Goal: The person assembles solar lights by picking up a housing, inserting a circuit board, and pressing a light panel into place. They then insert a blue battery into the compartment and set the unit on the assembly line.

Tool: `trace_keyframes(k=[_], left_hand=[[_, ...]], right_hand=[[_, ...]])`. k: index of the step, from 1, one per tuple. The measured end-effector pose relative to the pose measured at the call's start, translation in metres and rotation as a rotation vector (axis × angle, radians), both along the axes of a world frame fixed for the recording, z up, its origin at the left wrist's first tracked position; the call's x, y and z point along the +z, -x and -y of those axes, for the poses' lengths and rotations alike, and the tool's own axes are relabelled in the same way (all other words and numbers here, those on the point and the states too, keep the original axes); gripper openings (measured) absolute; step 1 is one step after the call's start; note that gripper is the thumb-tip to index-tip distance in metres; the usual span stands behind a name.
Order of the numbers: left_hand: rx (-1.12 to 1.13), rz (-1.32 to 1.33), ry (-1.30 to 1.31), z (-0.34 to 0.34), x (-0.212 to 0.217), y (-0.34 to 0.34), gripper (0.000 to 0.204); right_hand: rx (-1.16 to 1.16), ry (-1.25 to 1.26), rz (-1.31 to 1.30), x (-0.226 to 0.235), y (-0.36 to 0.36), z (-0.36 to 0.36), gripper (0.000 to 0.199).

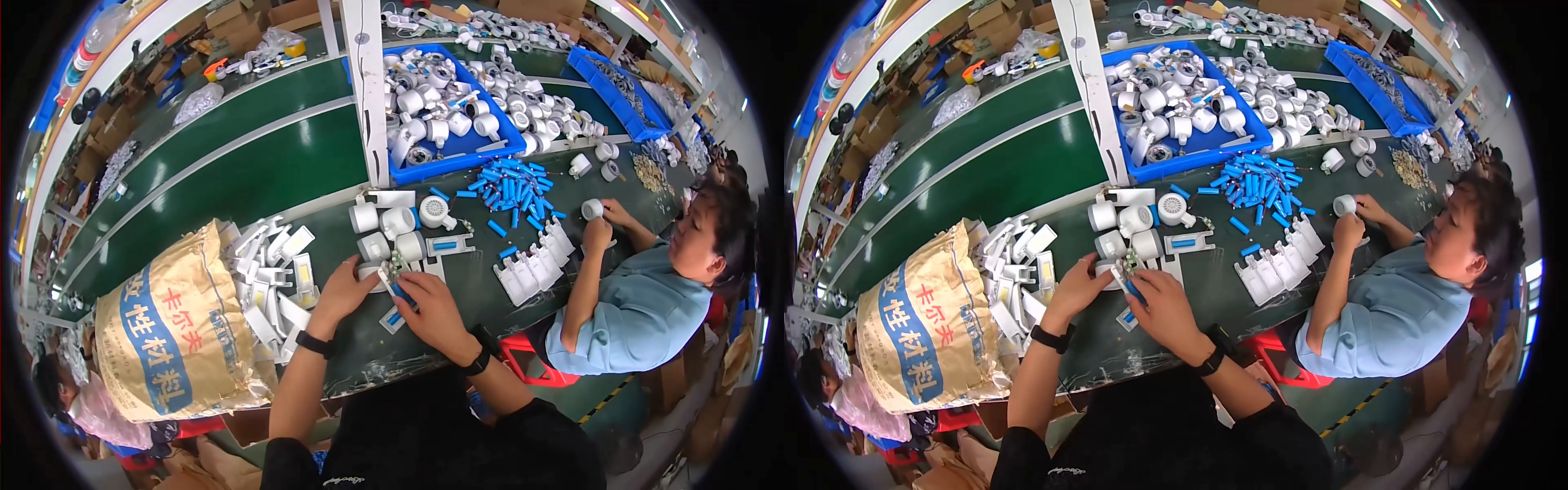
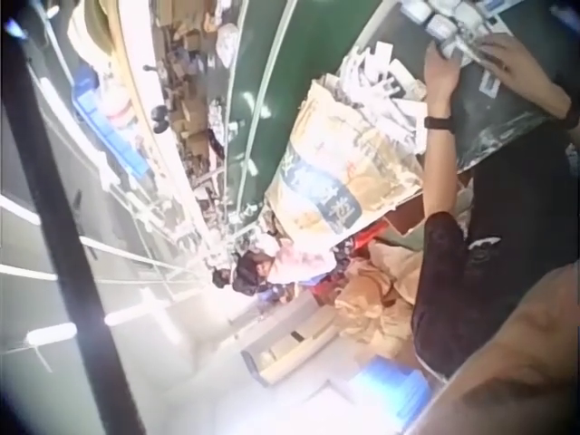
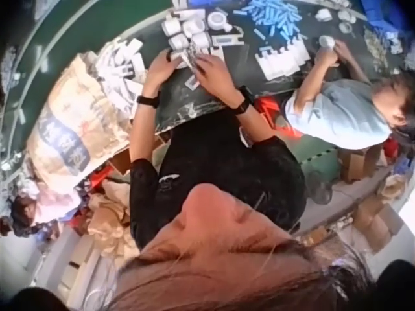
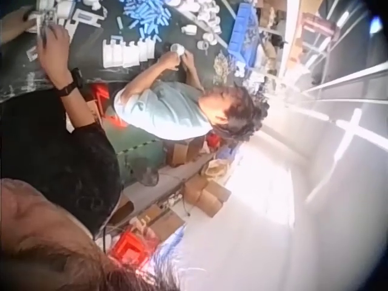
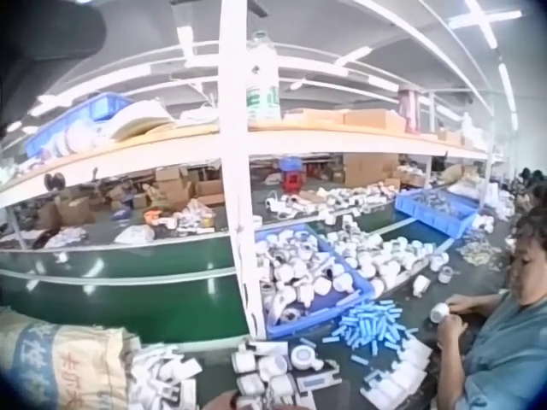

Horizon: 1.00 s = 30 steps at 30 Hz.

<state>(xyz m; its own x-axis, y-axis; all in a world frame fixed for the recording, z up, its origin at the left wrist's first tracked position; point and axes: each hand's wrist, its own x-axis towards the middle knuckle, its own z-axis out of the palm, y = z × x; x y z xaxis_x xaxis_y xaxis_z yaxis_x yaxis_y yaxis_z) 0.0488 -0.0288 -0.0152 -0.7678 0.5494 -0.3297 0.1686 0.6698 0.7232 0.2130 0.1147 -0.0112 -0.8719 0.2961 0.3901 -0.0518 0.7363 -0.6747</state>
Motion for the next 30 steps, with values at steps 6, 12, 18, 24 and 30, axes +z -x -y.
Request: trace_keyframes(k=[6, 12, 18, 24, 30], left_hand=[[-0.142, -0.101, -0.02, 0.049, 0.011, 0.0, 0.078], [-0.16, -0.108, -0.019, 0.078, 0.032, -0.009, 0.077], [-0.4, -0.225, 0.089, 0.102, 0.041, -0.018, 0.06], [-0.55, -0.18, 0.111, 0.123, 0.045, -0.025, 0.059], [-0.485, -0.33, 0.139, 0.092, 0.069, 0.021, 0.044]], right_hand=[[-0.097, 0.145, 0.024, 0.01, -0.01, -0.047, 0.024], [-0.39, -0.316, -0.016, -0.02, 0.062, -0.09, 0.055], [-0.295, -0.314, 0.228, -0.027, 0.088, -0.073, 0.061], [-0.147, -0.273, 0.092, -0.005, 0.072, -0.037, 0.045], [0.003, -0.263, 0.099, -0.009, 0.07, 0.017, 0.04]])
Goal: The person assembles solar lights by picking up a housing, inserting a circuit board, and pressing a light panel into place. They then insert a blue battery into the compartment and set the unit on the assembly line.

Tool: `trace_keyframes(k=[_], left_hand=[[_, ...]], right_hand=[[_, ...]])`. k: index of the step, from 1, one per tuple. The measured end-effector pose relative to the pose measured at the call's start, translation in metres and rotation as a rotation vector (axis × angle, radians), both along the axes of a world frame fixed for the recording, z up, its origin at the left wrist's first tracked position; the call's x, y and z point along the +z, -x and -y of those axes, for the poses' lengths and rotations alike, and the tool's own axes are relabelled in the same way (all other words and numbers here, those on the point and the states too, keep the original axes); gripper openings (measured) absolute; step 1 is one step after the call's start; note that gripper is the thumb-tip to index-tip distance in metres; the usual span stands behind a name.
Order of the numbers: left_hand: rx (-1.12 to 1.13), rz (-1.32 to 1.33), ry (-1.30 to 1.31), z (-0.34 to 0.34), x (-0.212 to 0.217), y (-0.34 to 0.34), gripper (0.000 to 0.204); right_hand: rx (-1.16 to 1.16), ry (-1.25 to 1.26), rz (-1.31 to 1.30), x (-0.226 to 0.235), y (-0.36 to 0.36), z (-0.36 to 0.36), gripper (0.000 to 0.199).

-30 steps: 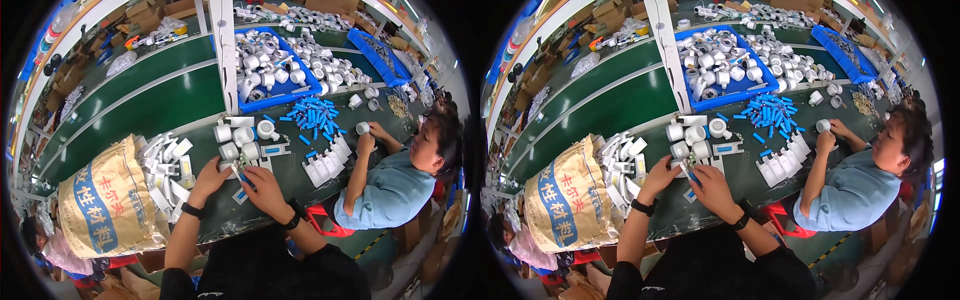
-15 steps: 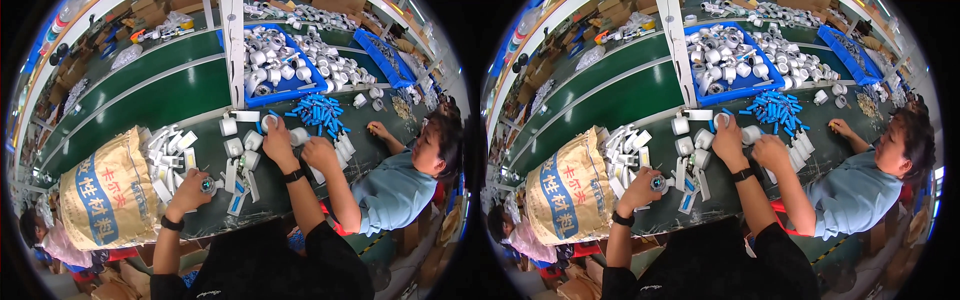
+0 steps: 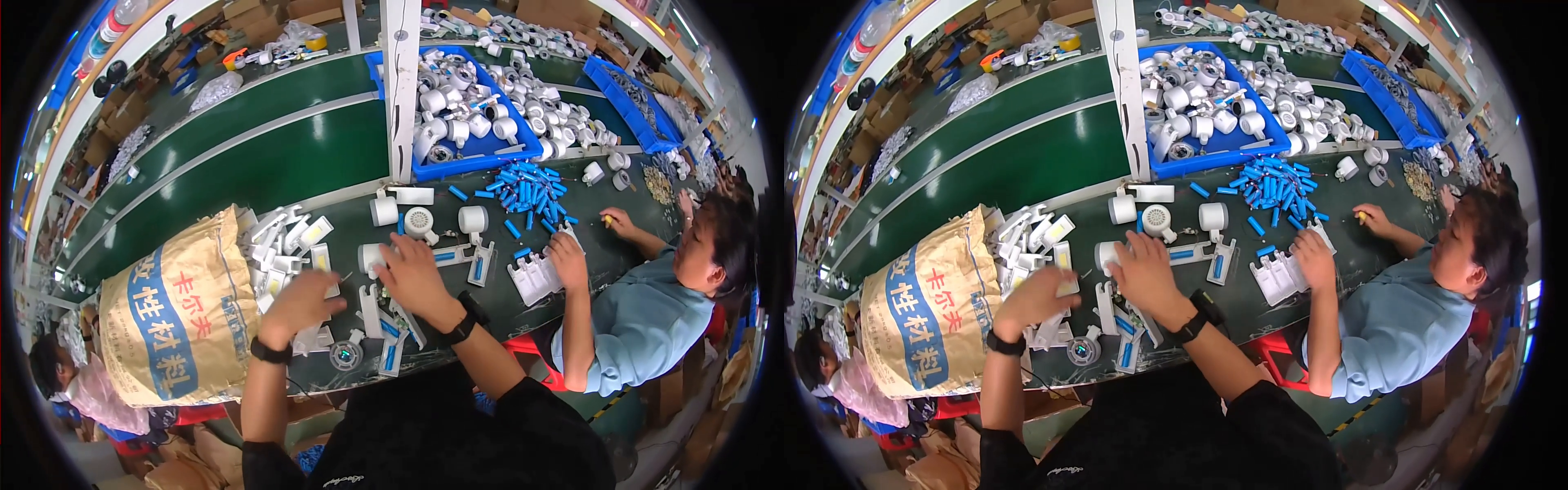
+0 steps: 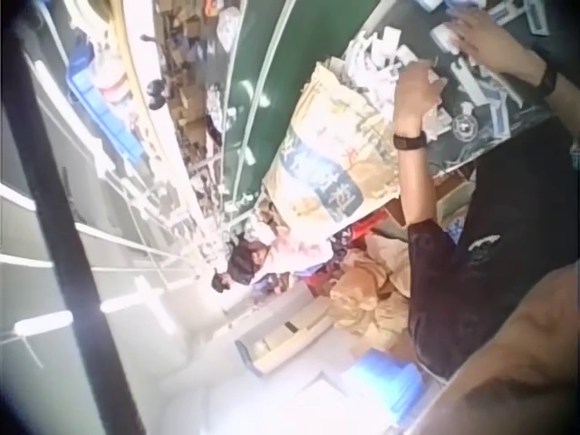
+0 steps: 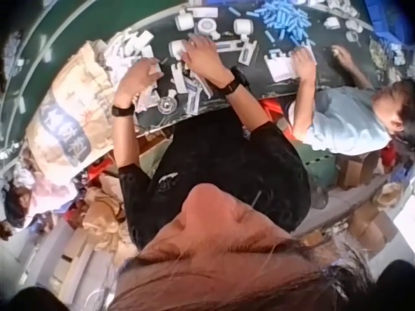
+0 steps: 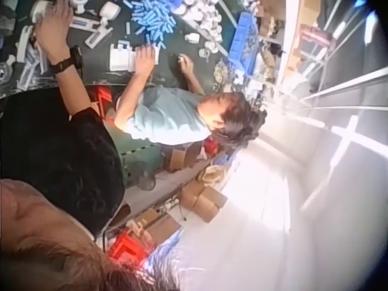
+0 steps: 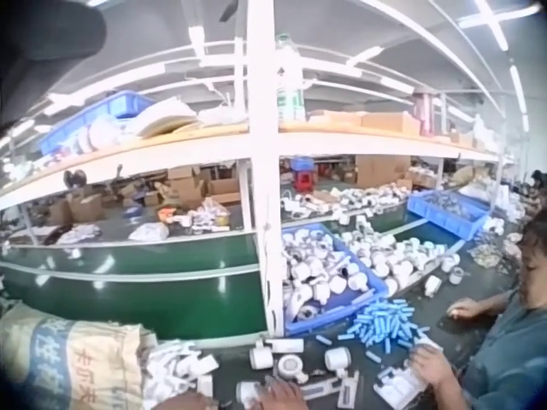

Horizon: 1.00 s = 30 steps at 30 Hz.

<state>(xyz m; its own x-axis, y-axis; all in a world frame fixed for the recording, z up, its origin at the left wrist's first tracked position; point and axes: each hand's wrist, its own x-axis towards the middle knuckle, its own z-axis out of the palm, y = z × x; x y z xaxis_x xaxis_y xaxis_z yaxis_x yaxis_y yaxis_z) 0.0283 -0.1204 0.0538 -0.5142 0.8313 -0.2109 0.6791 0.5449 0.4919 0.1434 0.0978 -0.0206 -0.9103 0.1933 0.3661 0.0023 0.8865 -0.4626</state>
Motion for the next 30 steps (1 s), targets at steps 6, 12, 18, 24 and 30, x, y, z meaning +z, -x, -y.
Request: trace_keyframes(k=[6, 12, 18, 24, 30], left_hand=[[0.28, -0.256, -0.306, -0.112, -0.038, 0.052, 0.057], [0.149, -0.219, -0.276, -0.148, -0.078, 0.079, 0.069], [-0.091, -0.123, -0.274, -0.107, -0.067, 0.104, 0.06], [-0.035, -0.236, -0.28, -0.118, -0.063, 0.117, 0.057], [-0.066, -0.38, -0.131, -0.158, -0.074, 0.122, 0.048]], right_hand=[[0.198, 0.223, -0.051, 0.013, -0.021, 0.002, 0.037], [-0.32, -0.08, -0.026, 0.006, 0.002, -0.056, 0.056], [-0.283, 0.008, 0.157, -0.028, 0.013, -0.062, 0.05], [-0.251, -0.017, 0.073, -0.028, 0.008, -0.062, 0.044], [-0.245, -0.023, 0.134, -0.024, 0.005, -0.059, 0.051]])
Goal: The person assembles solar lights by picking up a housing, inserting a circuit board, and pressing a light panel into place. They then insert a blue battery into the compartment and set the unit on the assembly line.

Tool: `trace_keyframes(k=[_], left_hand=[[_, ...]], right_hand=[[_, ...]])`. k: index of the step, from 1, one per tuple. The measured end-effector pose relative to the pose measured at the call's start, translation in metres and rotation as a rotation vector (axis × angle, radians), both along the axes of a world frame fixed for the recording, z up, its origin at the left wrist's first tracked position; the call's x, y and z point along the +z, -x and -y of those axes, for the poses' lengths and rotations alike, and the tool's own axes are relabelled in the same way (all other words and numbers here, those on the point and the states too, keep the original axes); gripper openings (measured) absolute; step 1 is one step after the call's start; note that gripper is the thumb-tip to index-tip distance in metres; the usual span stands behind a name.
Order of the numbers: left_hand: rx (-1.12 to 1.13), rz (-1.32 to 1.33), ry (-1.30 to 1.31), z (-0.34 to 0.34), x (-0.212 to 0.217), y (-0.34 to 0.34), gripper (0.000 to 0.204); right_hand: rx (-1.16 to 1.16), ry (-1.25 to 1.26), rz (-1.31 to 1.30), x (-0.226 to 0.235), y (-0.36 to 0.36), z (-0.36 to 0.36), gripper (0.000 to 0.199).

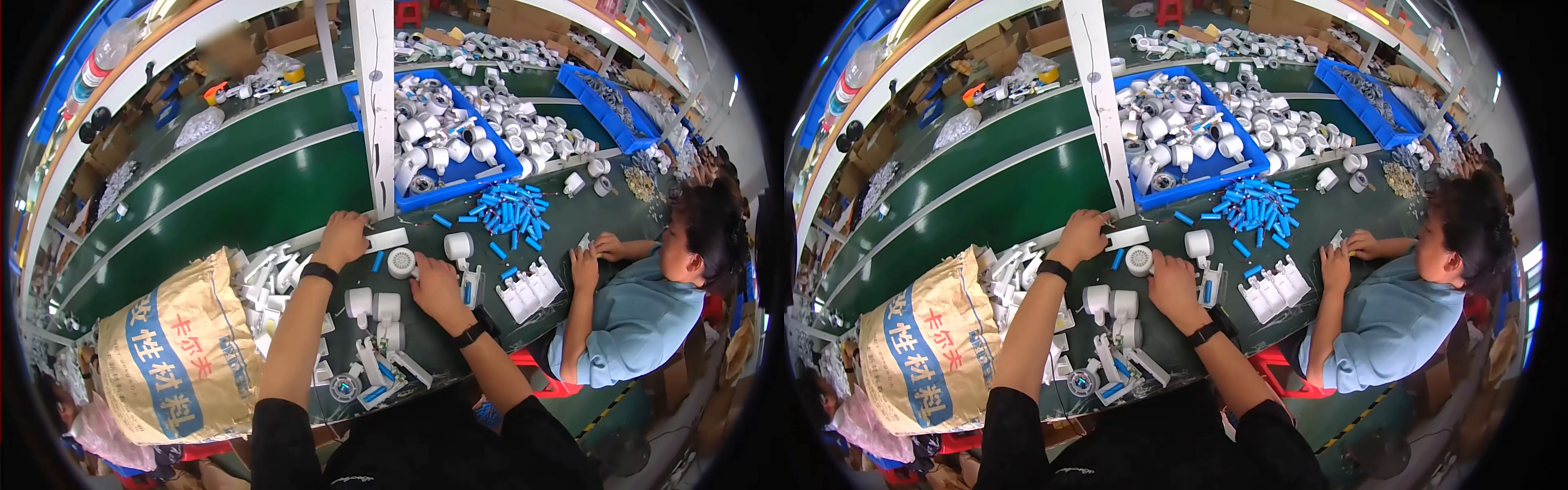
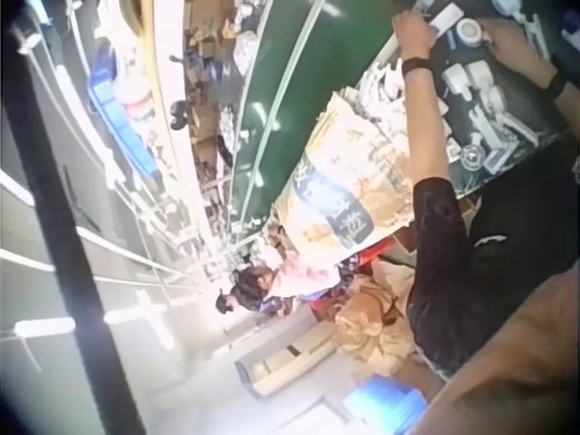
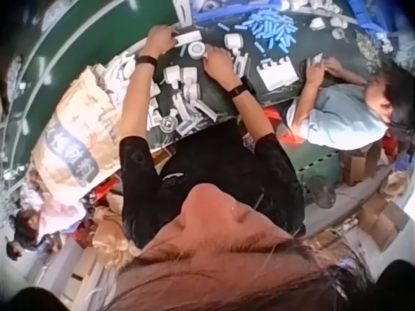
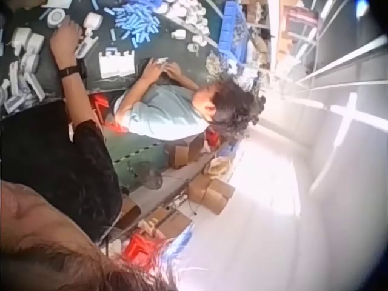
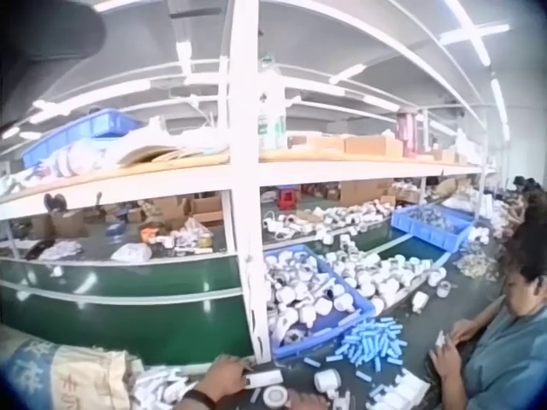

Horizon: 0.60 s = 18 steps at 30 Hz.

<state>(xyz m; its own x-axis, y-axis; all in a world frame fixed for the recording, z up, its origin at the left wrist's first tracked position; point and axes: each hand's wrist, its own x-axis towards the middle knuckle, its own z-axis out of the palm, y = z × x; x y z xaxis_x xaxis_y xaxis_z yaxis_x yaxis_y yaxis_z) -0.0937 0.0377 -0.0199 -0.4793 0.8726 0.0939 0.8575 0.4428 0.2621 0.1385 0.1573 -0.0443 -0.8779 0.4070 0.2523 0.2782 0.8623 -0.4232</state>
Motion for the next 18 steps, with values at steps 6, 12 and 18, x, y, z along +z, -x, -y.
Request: trace_keyframes(k=[6, 12, 18], left_hand=[[-0.02, 0.059, 0.012, -0.013, -0.003, 0.015, 0.027], [-0.048, 0.22, -0.083, -0.012, 0.006, 0.016, 0.017], [-0.013, 0.655, -0.26, 0.004, 0.021, 0.004, 0.022]], right_hand=[[0.035, 0.081, -0.095, 0.003, -0.006, -0.009, 0.062], [0.064, 0.236, 0.006, 0.006, -0.001, -0.014, 0.05], [0.046, 0.2, -0.164, 0.004, 0.001, -0.01, 0.052]])
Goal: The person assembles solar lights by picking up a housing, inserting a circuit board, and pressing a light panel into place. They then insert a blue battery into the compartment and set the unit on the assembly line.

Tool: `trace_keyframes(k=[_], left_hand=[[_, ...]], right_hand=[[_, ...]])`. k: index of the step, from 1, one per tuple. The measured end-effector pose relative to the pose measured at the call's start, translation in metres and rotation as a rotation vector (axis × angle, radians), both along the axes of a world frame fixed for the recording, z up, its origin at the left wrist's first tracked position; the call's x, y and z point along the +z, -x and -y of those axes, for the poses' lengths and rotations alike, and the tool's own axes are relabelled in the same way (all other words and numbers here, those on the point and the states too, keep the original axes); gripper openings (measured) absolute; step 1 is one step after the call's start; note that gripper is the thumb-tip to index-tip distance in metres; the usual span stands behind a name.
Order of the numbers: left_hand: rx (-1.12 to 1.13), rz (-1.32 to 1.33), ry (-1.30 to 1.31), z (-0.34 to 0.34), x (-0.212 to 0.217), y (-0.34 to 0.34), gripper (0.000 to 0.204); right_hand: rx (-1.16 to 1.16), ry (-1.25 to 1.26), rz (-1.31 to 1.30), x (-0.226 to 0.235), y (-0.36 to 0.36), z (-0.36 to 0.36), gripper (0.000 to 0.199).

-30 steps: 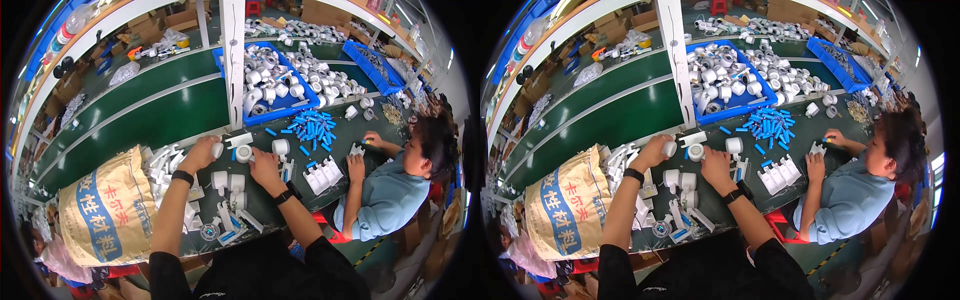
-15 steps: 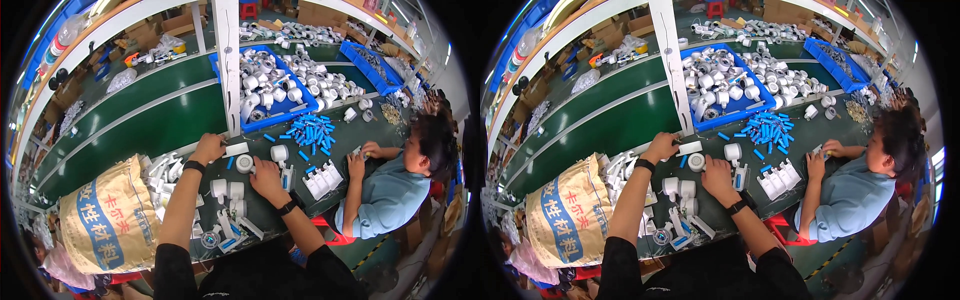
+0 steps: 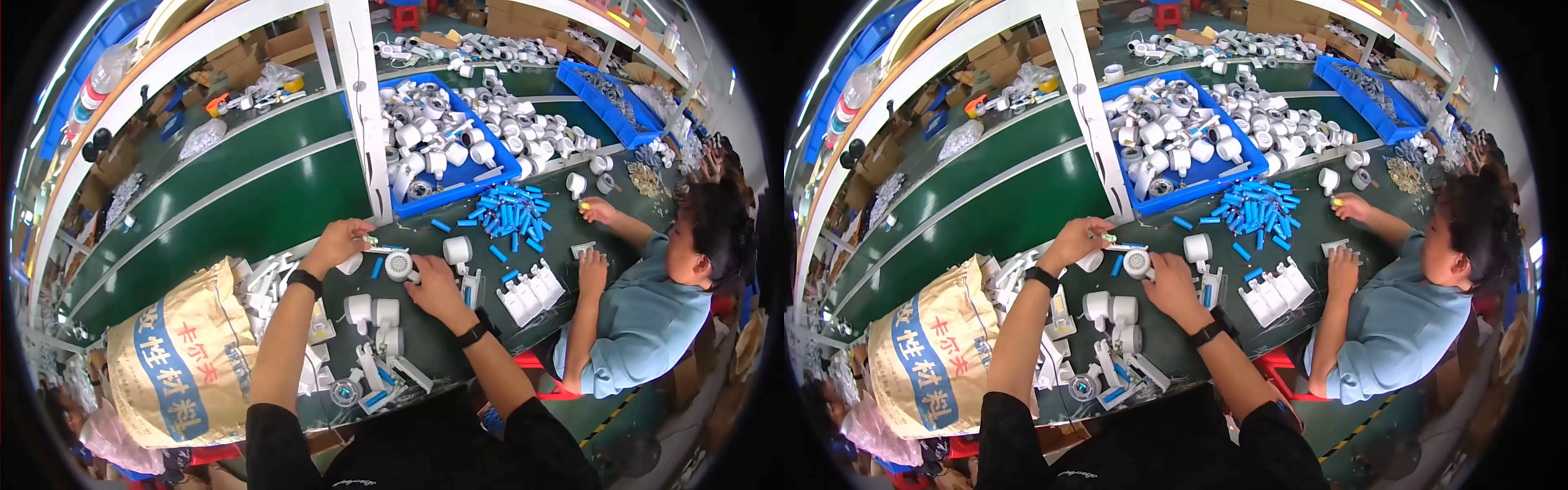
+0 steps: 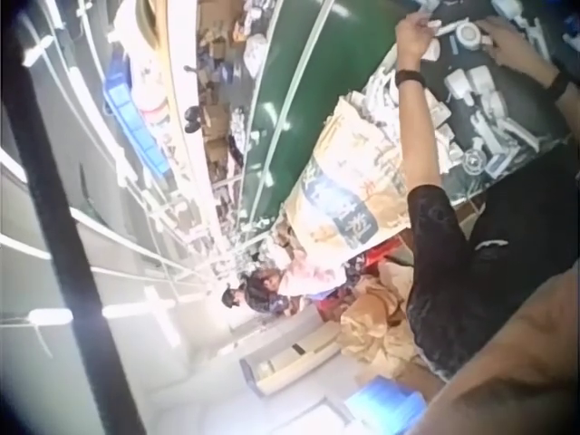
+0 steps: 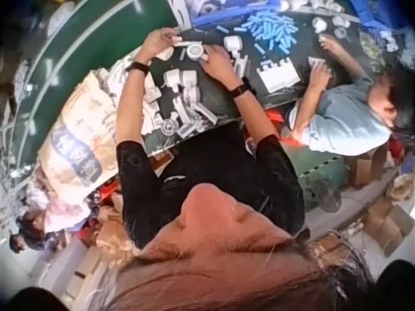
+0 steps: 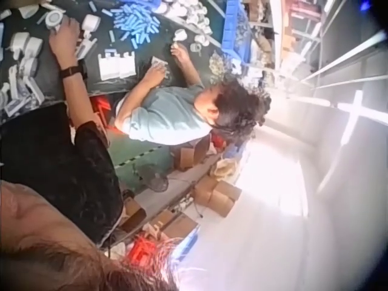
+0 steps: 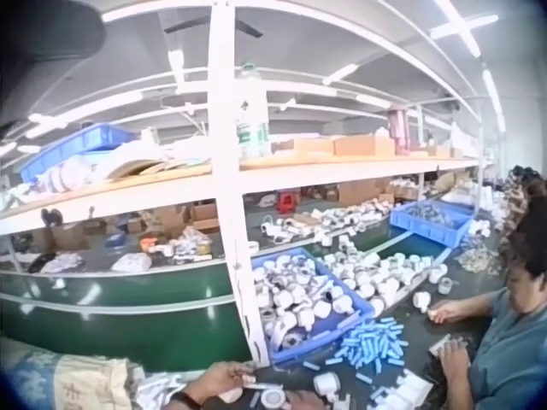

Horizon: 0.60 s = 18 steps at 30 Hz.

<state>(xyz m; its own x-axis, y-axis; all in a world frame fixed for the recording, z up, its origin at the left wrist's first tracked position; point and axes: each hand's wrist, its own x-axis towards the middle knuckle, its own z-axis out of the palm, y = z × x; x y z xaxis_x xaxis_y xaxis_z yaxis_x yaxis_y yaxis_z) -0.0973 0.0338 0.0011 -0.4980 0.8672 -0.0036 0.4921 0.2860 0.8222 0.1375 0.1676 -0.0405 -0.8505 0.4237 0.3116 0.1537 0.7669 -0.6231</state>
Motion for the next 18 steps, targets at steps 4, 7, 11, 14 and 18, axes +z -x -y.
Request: trace_keyframes(k=[4, 7, 11, 14, 18], left_hand=[[-0.046, -0.096, -0.023, 0.009, 0.005, -0.008, 0.024], [0.002, -0.13, 0.001, 0.013, 0.011, -0.022, 0.019], [-0.003, -0.221, 0.079, 0.012, 0.022, -0.029, 0.016], [-0.032, -0.287, 0.037, 0.02, 0.015, -0.029, 0.013], [0.005, -0.338, -0.029, 0.029, 0.007, -0.027, 0.015]], right_hand=[[0.06, -0.131, -0.234, 0.026, 0.018, -0.003, 0.058], [-0.027, -0.159, -0.057, 0.021, 0.014, 0.0, 0.049], [-0.028, -0.139, 0.173, 0.003, -0.003, -0.004, 0.042], [-0.028, -0.1, 0.061, -0.005, -0.004, 0.004, 0.037], [-0.027, -0.056, 0.081, 0.0, -0.003, 0.007, 0.041]])
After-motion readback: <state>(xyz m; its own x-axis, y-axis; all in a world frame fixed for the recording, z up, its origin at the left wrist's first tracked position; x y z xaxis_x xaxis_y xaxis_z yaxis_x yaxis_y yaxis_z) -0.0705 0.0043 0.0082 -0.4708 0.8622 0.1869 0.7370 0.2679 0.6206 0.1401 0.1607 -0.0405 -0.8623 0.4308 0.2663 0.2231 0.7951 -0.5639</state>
